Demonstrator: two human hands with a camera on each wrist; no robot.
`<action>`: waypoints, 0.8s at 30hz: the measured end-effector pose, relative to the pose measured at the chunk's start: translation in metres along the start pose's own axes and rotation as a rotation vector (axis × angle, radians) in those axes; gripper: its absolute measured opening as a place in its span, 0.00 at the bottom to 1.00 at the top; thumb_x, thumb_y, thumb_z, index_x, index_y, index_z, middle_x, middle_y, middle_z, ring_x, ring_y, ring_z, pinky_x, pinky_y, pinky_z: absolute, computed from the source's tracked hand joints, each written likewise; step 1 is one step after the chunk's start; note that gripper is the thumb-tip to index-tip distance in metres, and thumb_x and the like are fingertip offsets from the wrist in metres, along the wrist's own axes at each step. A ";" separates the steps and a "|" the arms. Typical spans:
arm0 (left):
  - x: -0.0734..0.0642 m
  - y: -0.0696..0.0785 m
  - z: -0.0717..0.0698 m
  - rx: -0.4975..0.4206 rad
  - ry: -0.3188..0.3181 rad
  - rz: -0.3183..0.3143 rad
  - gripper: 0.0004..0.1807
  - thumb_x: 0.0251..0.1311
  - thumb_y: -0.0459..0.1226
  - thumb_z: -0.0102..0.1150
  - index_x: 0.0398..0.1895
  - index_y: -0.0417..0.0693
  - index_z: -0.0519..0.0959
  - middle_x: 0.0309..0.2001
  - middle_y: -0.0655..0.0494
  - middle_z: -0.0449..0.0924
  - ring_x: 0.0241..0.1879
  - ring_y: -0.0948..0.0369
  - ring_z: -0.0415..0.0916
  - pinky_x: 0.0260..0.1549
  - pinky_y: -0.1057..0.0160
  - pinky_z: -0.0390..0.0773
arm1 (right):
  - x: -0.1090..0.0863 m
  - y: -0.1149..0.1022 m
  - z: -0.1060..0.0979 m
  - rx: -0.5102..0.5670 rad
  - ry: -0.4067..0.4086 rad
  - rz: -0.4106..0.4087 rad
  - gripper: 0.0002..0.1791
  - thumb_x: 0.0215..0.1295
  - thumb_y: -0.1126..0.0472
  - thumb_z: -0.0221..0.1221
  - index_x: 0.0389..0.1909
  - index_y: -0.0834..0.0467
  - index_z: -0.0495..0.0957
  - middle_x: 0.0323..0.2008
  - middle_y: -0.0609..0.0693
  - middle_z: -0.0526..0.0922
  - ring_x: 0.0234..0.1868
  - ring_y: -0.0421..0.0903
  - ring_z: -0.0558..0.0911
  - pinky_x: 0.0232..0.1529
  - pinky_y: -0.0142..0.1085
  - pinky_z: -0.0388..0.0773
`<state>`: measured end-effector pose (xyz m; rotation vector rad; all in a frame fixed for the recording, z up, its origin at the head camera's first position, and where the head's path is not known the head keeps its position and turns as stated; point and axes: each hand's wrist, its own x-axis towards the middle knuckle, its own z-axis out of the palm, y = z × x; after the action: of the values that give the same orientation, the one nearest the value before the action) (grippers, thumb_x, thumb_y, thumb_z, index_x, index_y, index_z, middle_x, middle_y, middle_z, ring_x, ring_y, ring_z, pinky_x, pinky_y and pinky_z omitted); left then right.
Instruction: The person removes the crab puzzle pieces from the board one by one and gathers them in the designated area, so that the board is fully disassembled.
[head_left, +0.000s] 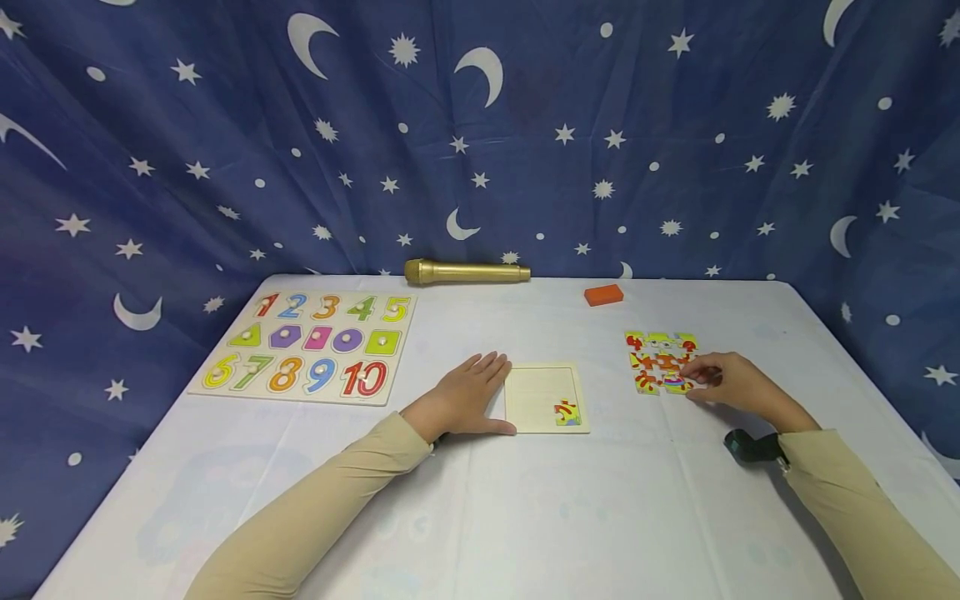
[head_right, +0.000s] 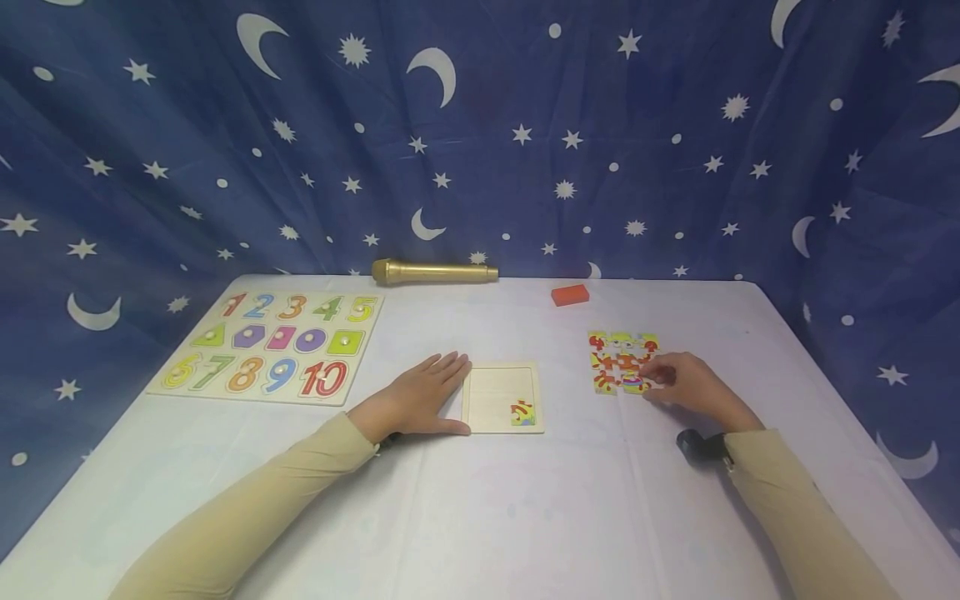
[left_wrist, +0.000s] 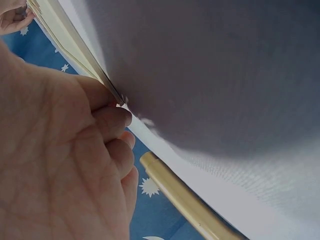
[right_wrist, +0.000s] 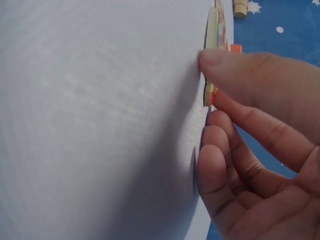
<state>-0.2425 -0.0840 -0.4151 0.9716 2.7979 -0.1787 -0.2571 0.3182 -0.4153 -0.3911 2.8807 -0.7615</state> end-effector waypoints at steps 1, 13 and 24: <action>0.000 0.000 -0.001 -0.003 -0.002 0.001 0.55 0.53 0.71 0.45 0.74 0.43 0.48 0.75 0.49 0.48 0.75 0.56 0.44 0.74 0.58 0.47 | 0.000 0.001 0.000 0.005 0.002 -0.001 0.18 0.48 0.65 0.68 0.41 0.69 0.80 0.31 0.54 0.80 0.32 0.43 0.73 0.29 0.24 0.73; -0.001 0.001 -0.002 -0.014 -0.006 0.000 0.55 0.53 0.70 0.46 0.74 0.42 0.48 0.75 0.49 0.48 0.75 0.55 0.44 0.74 0.57 0.47 | 0.000 0.005 0.000 0.020 0.013 -0.010 0.18 0.49 0.65 0.68 0.41 0.69 0.80 0.31 0.53 0.81 0.31 0.37 0.73 0.31 0.24 0.74; -0.003 0.002 -0.004 -0.005 0.003 0.006 0.55 0.53 0.70 0.46 0.73 0.41 0.49 0.74 0.49 0.48 0.75 0.55 0.45 0.73 0.57 0.48 | 0.003 -0.046 -0.002 0.182 -0.028 -0.159 0.21 0.50 0.63 0.69 0.46 0.66 0.79 0.37 0.57 0.83 0.34 0.32 0.76 0.34 0.26 0.77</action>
<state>-0.2396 -0.0837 -0.4110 0.9795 2.7961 -0.1696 -0.2508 0.2797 -0.3912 -0.6064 2.7493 -1.0256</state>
